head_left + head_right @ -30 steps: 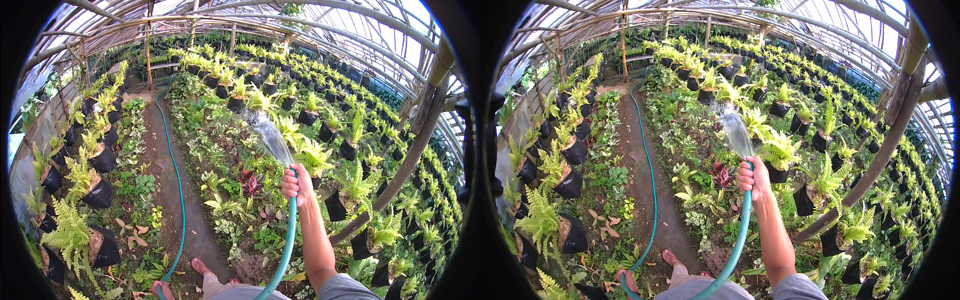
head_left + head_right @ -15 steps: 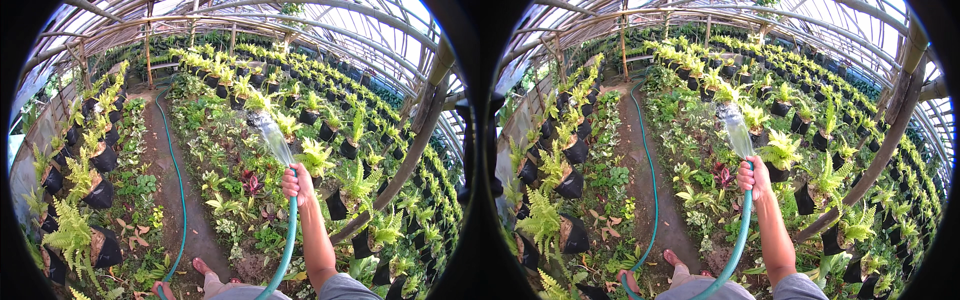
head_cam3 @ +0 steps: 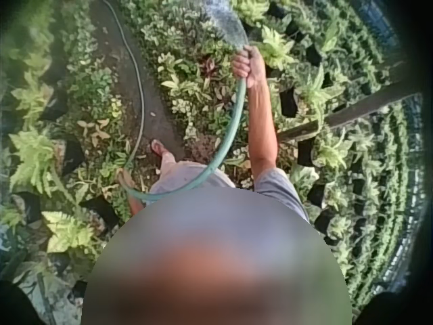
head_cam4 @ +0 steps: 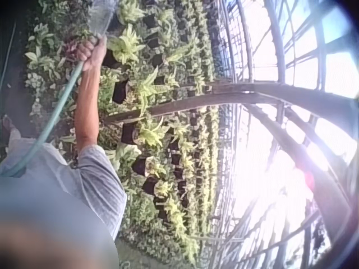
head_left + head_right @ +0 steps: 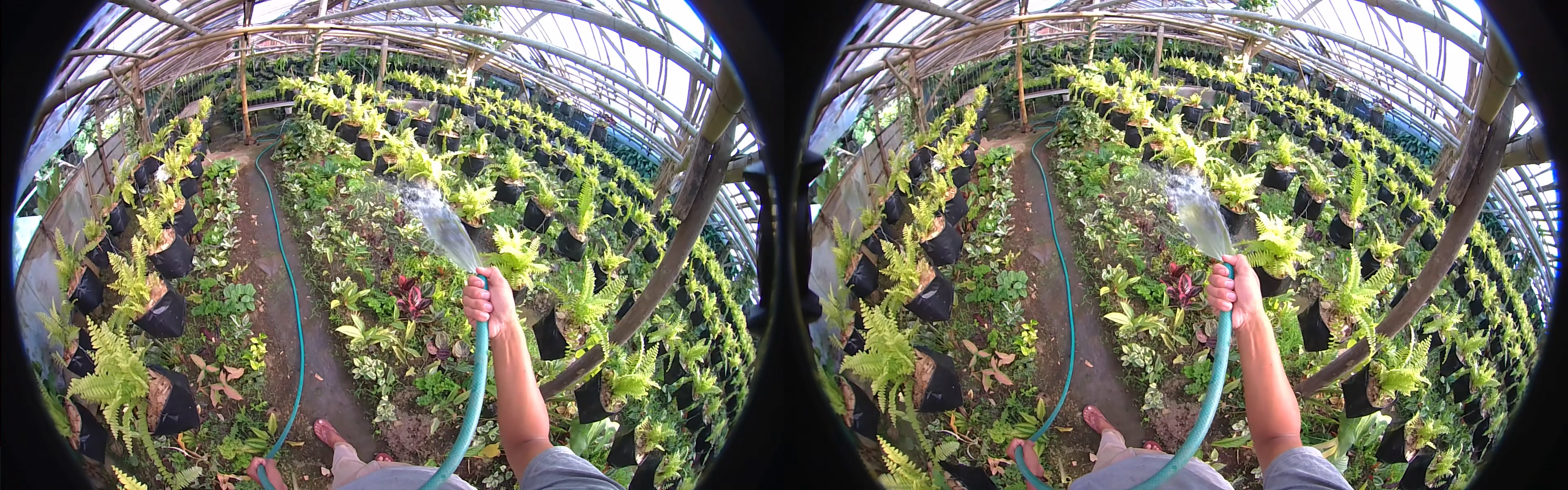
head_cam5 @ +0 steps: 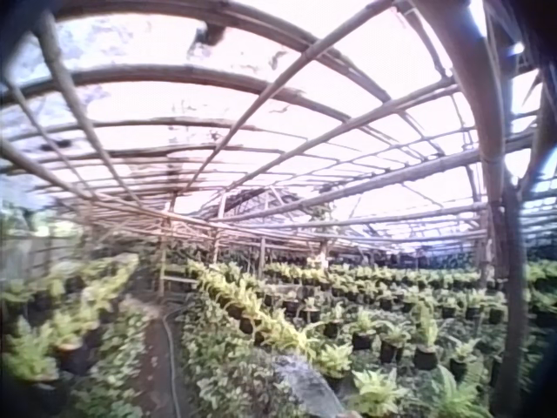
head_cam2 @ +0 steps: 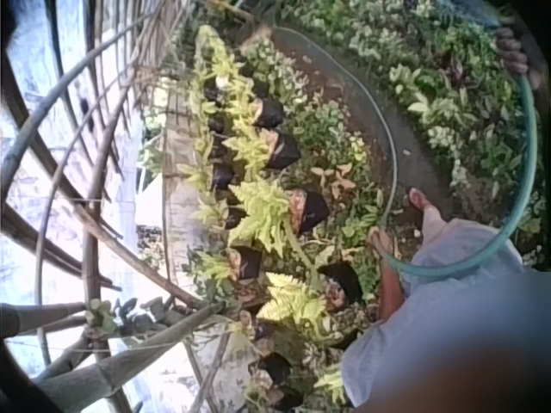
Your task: The person walks through a greenhouse and waters rows of potted ferns and other plants using a green hose. They move along the aisle, directing water onto the foliage and soil of multiple plants.
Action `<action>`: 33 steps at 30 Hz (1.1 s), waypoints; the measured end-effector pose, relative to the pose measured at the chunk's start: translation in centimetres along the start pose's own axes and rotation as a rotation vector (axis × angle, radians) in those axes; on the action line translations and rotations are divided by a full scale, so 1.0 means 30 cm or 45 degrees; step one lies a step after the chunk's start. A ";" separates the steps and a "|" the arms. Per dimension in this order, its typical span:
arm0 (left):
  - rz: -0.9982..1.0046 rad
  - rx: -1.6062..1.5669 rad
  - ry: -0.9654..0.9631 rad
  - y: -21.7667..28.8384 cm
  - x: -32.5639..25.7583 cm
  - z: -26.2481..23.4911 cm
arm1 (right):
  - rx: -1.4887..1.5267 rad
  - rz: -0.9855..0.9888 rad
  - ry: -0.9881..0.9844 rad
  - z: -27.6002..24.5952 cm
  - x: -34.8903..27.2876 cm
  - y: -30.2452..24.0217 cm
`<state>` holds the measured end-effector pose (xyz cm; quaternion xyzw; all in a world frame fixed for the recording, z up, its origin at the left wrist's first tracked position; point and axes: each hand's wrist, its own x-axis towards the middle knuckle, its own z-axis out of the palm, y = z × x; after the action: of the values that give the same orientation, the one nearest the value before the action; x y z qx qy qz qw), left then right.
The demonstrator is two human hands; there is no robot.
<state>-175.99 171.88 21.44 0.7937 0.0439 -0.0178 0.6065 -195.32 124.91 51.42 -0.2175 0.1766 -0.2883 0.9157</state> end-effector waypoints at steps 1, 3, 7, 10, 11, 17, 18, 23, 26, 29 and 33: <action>0.014 -0.008 0.001 -0.007 0.003 0.000 | 0.011 -0.003 0.002 0.000 -0.003 -0.004; 0.071 -0.038 0.002 -0.024 0.012 0.006 | 0.009 -0.009 0.006 -0.002 -0.006 -0.007; 0.107 -0.030 0.014 -0.057 0.032 0.015 | 0.010 -0.012 -0.012 -0.009 -0.008 -0.015; 0.103 -0.003 0.015 -0.070 0.038 0.020 | 0.000 -0.011 -0.014 -0.018 -0.012 -0.023; 0.103 0.001 0.014 -0.073 0.036 0.022 | 0.013 0.000 -0.019 -0.020 -0.013 -0.026; 0.107 0.042 0.016 -0.080 0.045 0.034 | 0.059 -0.001 -0.019 -0.046 -0.031 -0.046; 0.103 0.049 0.020 -0.076 0.042 0.036 | 0.009 -0.019 0.000 -0.051 -0.035 -0.050; 0.003 0.120 0.009 -0.019 0.016 0.050 | 0.027 -0.027 0.002 -0.079 -0.066 -0.081; 0.066 0.068 -0.026 0.016 -0.006 0.060 | 0.027 -0.060 0.025 -0.099 -0.090 -0.091; 0.035 0.098 -0.018 0.030 -0.010 0.068 | 0.049 -0.078 0.041 -0.118 -0.107 -0.096; 0.020 0.096 -0.024 0.019 -0.008 0.074 | 0.062 -0.095 0.063 -0.139 -0.124 -0.100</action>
<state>-176.11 169.58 21.41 0.8162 0.0312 -0.0219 0.5765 -201.40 123.71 50.14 -0.1943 0.1837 -0.3318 0.9047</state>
